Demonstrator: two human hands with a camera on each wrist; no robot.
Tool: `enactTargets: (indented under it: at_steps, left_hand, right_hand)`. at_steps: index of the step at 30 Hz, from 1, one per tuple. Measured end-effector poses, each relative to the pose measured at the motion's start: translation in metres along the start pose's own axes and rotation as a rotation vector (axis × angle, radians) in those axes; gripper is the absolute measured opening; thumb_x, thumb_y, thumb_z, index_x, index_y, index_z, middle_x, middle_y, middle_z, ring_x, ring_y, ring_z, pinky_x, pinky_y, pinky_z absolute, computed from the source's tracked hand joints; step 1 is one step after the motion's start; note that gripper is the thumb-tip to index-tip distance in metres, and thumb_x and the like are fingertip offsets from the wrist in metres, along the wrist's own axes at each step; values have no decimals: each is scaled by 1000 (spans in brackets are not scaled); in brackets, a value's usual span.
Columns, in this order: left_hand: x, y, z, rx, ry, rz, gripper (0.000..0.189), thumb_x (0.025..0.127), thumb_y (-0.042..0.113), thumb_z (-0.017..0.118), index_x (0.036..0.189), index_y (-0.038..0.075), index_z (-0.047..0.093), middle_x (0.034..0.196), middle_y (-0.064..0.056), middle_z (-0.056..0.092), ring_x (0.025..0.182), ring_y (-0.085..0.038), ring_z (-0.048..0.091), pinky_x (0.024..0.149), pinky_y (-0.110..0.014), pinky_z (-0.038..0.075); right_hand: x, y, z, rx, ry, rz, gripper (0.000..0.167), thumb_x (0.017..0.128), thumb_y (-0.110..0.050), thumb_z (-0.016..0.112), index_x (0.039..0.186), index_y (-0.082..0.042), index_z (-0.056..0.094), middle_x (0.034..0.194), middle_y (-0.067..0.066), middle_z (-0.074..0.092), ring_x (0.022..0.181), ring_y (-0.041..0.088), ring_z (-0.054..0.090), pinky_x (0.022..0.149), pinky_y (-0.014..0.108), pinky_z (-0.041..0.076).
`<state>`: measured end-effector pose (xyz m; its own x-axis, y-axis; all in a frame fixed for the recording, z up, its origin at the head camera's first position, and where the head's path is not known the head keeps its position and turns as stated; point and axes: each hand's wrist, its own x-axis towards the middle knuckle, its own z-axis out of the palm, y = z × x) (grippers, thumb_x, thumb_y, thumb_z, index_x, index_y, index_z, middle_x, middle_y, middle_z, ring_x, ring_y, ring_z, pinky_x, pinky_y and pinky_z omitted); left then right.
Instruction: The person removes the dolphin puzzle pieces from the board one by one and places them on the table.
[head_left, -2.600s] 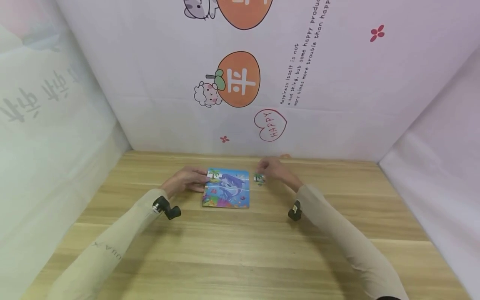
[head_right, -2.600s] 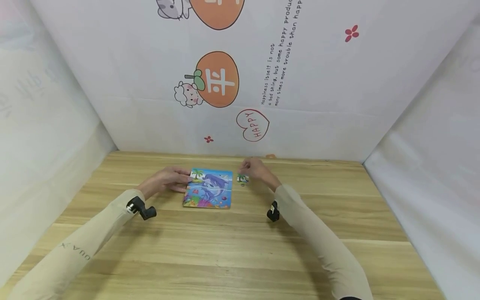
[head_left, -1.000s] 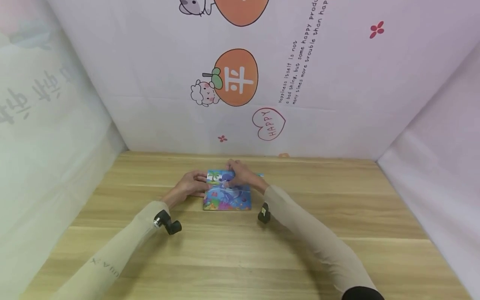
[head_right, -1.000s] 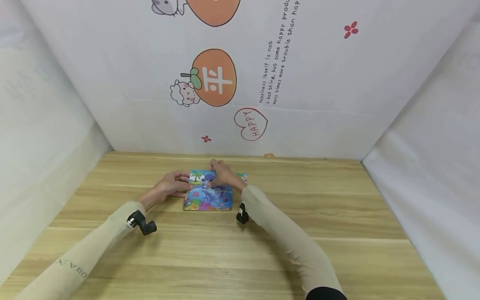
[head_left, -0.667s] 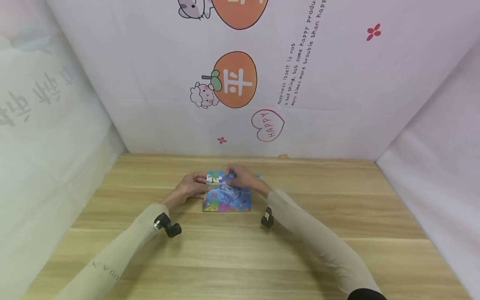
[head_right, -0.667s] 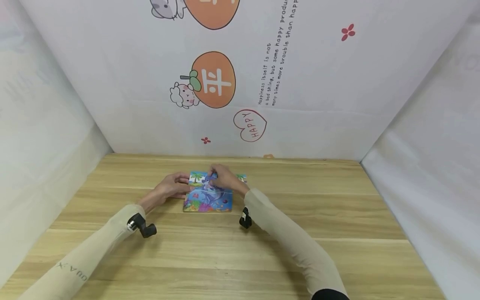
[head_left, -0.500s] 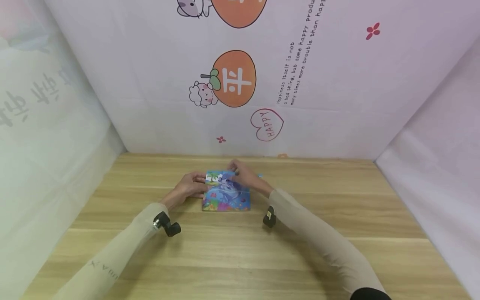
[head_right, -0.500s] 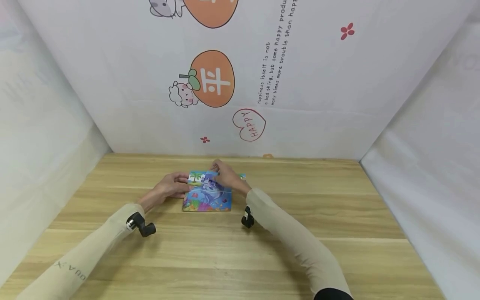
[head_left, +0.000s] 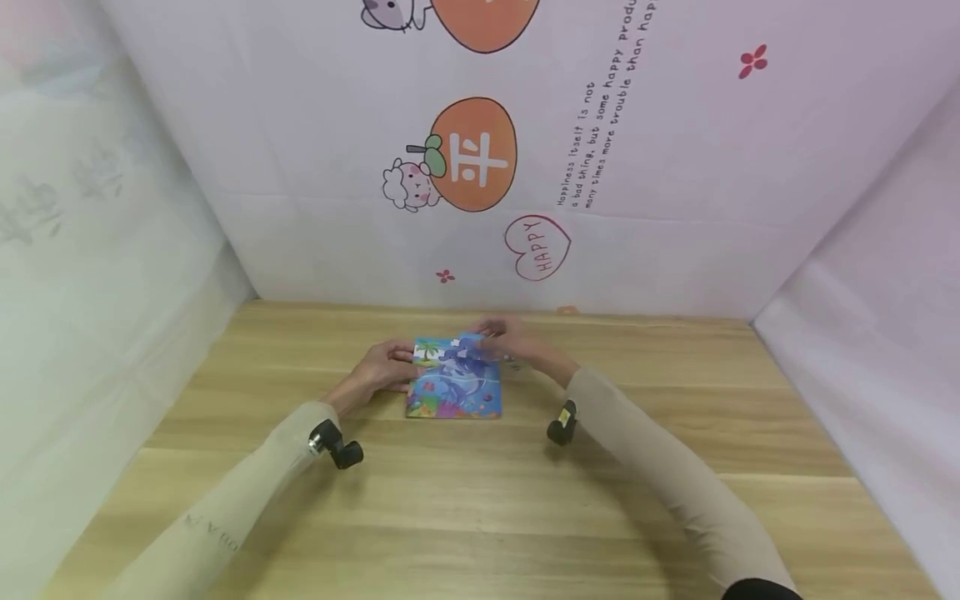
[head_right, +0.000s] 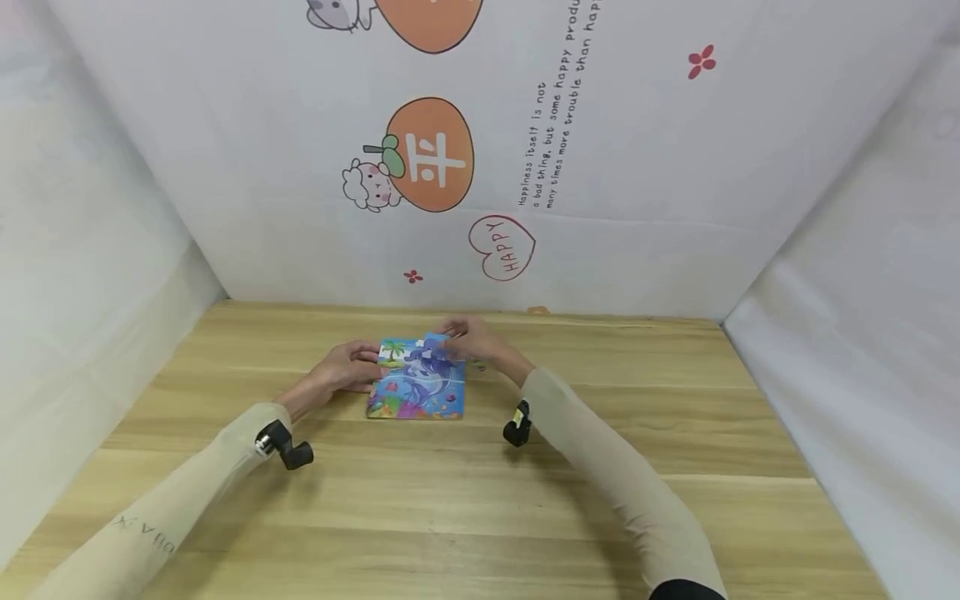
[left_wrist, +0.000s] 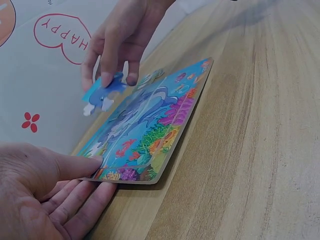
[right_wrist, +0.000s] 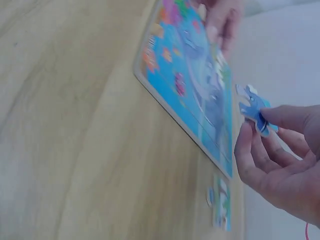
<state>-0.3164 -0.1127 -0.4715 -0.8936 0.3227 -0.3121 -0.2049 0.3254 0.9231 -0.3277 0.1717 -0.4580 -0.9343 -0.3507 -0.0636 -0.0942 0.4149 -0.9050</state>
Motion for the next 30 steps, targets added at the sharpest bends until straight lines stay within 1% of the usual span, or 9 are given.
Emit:
enactTargets:
  at_steps: [3,6,10,14,18,21,23,25,30]
  left_hand:
    - [3,1,0,-7,-13,12,62,96,6,73,149,-5,44,141,-23,51,93,-17,68,73,-24,66]
    - [5,1,1,-9,-19,14,62,96,6,73,150,-5,44,142,-23,51,95,-17,68,73,-24,66]
    - [4,0,0,-8,-10,3,61,96,5,73,149,-5,45,141,-23,51,95,-18,68,73,-24,66]
    - [3,0,0,-13,-13,-3,61,95,6,74,149,-4,47,140,-22,52,95,-18,68,75,-25,67]
    - [3,1,1,-26,-21,10,61,95,5,74,149,-4,47,138,-22,53,95,-19,69,76,-27,67]
    - [2,1,0,-33,-14,12,60,96,4,74,149,-4,48,137,-21,53,93,-18,68,76,-26,67]
    - [1,1,-1,-35,-5,12,59,96,4,73,149,-4,48,137,-21,54,93,-17,68,75,-26,67]
    - [0,0,-3,-36,2,11,58,96,4,73,149,-4,49,136,-21,54,92,-17,68,74,-25,67]
    - [0,-1,-4,-30,-1,15,59,96,5,73,149,-4,48,139,-23,53,93,-17,68,75,-25,67]
  right_hand:
    - [-6,4,-16,40,-10,46,26,99,-6,67,125,-1,67,118,15,70,100,24,70,90,39,66]
    - [-15,3,-31,5,-17,63,29,100,-7,68,128,-1,67,123,17,70,102,25,72,94,44,65]
    - [-24,6,-48,20,4,75,31,99,-5,69,128,4,64,124,22,70,100,21,72,98,48,63]
    - [-31,14,-65,98,47,108,34,97,0,70,128,10,63,120,26,72,91,19,74,103,55,60]
    - [-40,19,-80,52,59,106,35,97,-1,70,130,11,63,120,26,73,91,18,74,103,56,59]
    - [-47,22,-88,4,26,62,32,99,-1,66,127,14,62,117,28,72,93,20,73,100,54,61]
    - [-51,25,-92,16,12,42,28,99,2,65,123,17,62,115,32,69,91,21,72,96,52,63]
    - [-53,29,-94,37,-8,29,27,99,5,63,121,20,59,118,36,64,90,20,71,92,47,66]
    - [-61,33,-99,83,-23,70,32,100,8,60,126,24,54,155,38,34,90,15,71,90,36,66]
